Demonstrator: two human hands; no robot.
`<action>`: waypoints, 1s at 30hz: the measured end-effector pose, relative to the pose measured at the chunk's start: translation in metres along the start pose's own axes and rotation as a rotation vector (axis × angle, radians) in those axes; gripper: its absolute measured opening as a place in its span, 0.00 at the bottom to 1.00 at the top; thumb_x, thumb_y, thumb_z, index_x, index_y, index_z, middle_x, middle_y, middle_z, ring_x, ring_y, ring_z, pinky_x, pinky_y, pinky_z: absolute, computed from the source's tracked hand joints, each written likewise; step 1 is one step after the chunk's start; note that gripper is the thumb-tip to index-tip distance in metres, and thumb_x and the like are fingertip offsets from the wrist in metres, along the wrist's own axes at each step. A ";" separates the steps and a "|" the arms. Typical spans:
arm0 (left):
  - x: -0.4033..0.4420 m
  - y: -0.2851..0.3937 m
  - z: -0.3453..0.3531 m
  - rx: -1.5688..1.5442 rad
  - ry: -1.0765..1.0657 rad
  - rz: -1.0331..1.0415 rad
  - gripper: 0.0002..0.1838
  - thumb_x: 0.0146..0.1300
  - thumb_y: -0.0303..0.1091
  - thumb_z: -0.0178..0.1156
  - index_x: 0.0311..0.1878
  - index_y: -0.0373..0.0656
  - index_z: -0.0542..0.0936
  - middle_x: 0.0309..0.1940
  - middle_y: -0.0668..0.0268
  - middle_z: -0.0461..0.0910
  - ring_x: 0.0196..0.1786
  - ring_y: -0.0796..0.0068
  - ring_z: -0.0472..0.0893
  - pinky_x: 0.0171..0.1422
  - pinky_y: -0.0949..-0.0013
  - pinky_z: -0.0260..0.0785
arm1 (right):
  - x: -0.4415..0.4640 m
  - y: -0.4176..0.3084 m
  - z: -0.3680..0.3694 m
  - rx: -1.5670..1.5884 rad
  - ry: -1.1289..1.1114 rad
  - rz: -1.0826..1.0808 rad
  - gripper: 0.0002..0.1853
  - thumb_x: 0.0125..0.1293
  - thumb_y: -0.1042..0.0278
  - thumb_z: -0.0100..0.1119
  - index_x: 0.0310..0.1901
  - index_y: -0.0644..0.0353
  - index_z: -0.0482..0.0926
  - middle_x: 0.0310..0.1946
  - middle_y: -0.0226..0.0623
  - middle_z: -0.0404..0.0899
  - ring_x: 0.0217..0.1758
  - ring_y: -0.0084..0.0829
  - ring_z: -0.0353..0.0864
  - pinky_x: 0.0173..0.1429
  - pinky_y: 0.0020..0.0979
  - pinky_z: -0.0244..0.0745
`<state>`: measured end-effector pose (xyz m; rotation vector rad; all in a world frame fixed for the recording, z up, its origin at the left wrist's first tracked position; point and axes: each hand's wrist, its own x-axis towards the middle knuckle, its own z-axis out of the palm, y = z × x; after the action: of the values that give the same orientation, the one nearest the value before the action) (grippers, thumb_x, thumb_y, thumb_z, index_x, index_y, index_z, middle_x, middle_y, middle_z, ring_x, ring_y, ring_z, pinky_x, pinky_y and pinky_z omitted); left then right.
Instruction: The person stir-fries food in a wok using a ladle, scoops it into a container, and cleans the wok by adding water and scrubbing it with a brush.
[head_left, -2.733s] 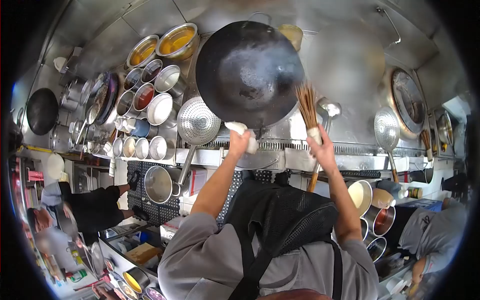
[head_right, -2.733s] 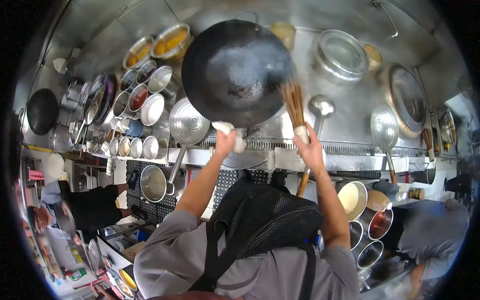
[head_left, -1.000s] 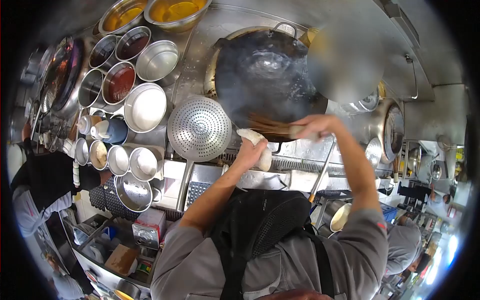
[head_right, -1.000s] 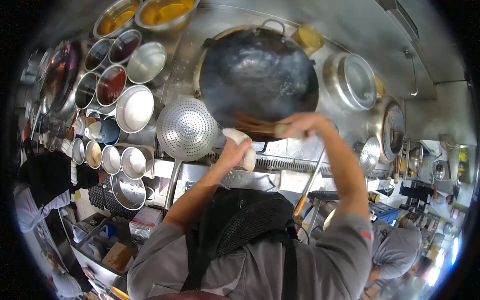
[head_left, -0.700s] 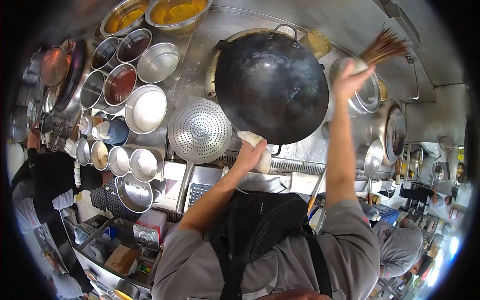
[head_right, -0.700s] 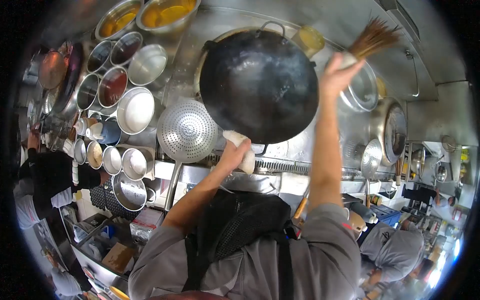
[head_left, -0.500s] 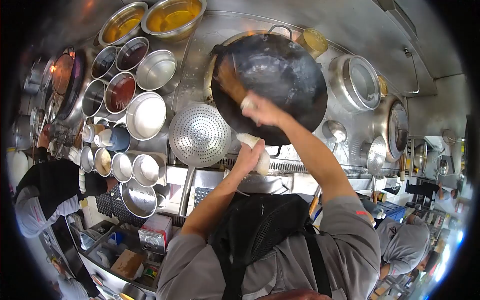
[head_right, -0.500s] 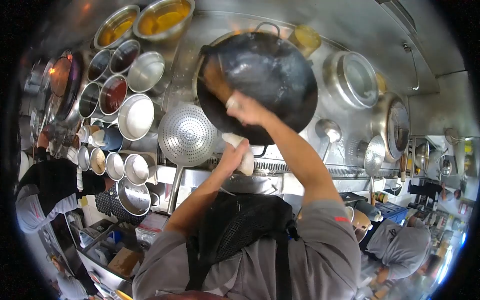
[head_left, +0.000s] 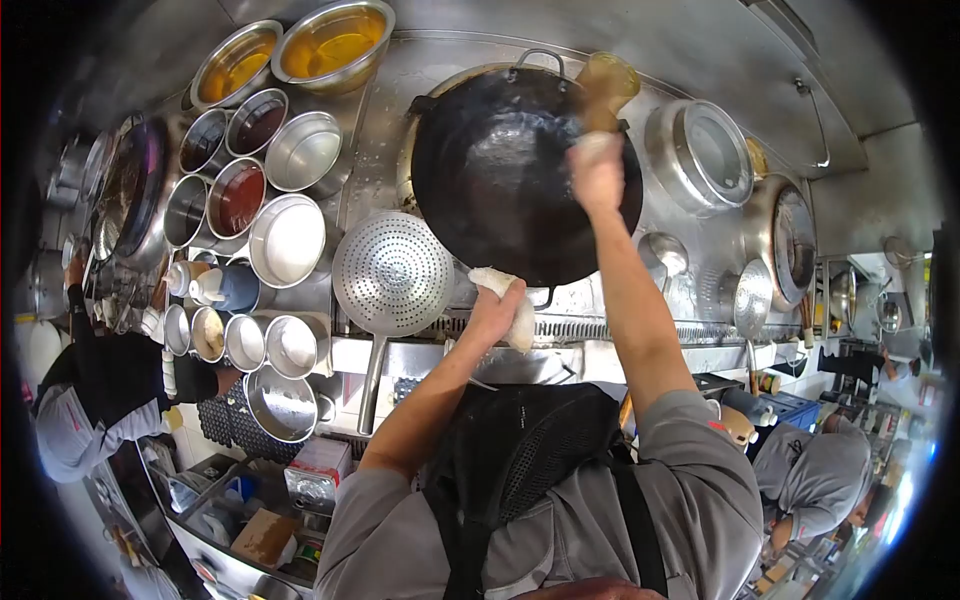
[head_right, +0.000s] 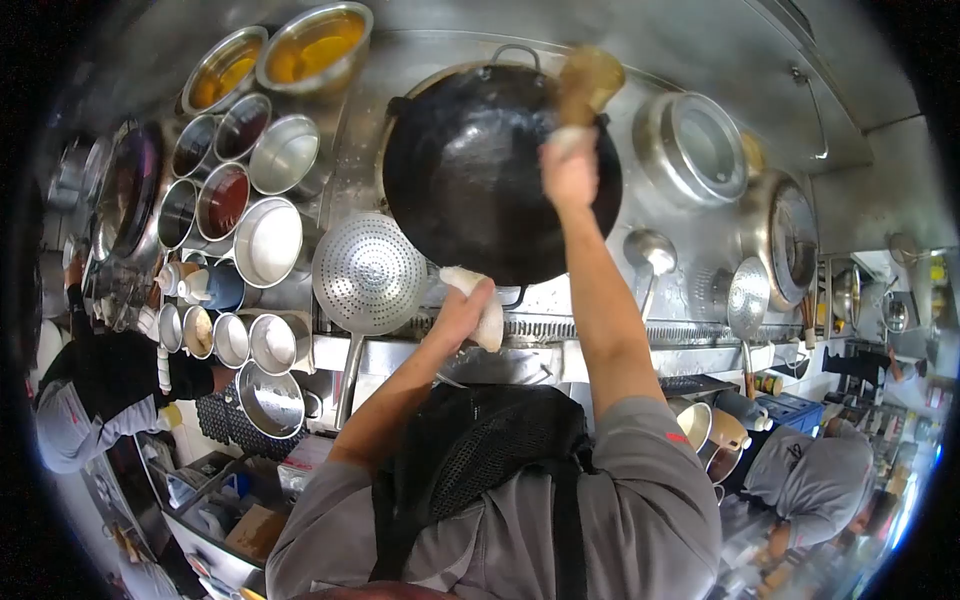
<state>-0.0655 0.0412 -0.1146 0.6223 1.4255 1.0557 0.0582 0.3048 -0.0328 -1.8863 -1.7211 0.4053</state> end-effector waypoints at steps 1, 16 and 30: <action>-0.001 0.003 0.000 -0.020 -0.018 -0.051 0.32 0.78 0.51 0.59 0.68 0.30 0.71 0.59 0.56 0.80 0.59 0.68 0.79 0.65 0.63 0.72 | -0.003 0.024 0.031 -0.476 -0.510 -0.257 0.43 0.60 0.37 0.71 0.67 0.64 0.73 0.56 0.59 0.83 0.59 0.58 0.85 0.64 0.53 0.78; -0.131 -0.012 -0.128 0.083 -0.163 0.060 0.33 0.67 0.39 0.70 0.68 0.32 0.69 0.59 0.56 0.78 0.60 0.67 0.78 0.68 0.61 0.72 | -0.022 0.101 -0.149 0.273 0.322 0.001 0.40 0.74 0.44 0.63 0.74 0.68 0.67 0.50 0.54 0.86 0.43 0.42 0.89 0.52 0.43 0.81; -0.128 -0.080 -0.155 0.599 0.175 0.252 0.27 0.60 0.45 0.76 0.54 0.33 0.82 0.48 0.45 0.83 0.52 0.44 0.83 0.59 0.51 0.74 | -0.275 0.215 -0.093 -0.151 -0.508 0.347 0.44 0.69 0.34 0.59 0.75 0.61 0.66 0.53 0.69 0.83 0.57 0.69 0.83 0.65 0.55 0.77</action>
<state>-0.1777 -0.1420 -0.1396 1.1868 1.8708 0.8826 0.2489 0.0110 -0.1213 -2.3480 -1.7596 0.9836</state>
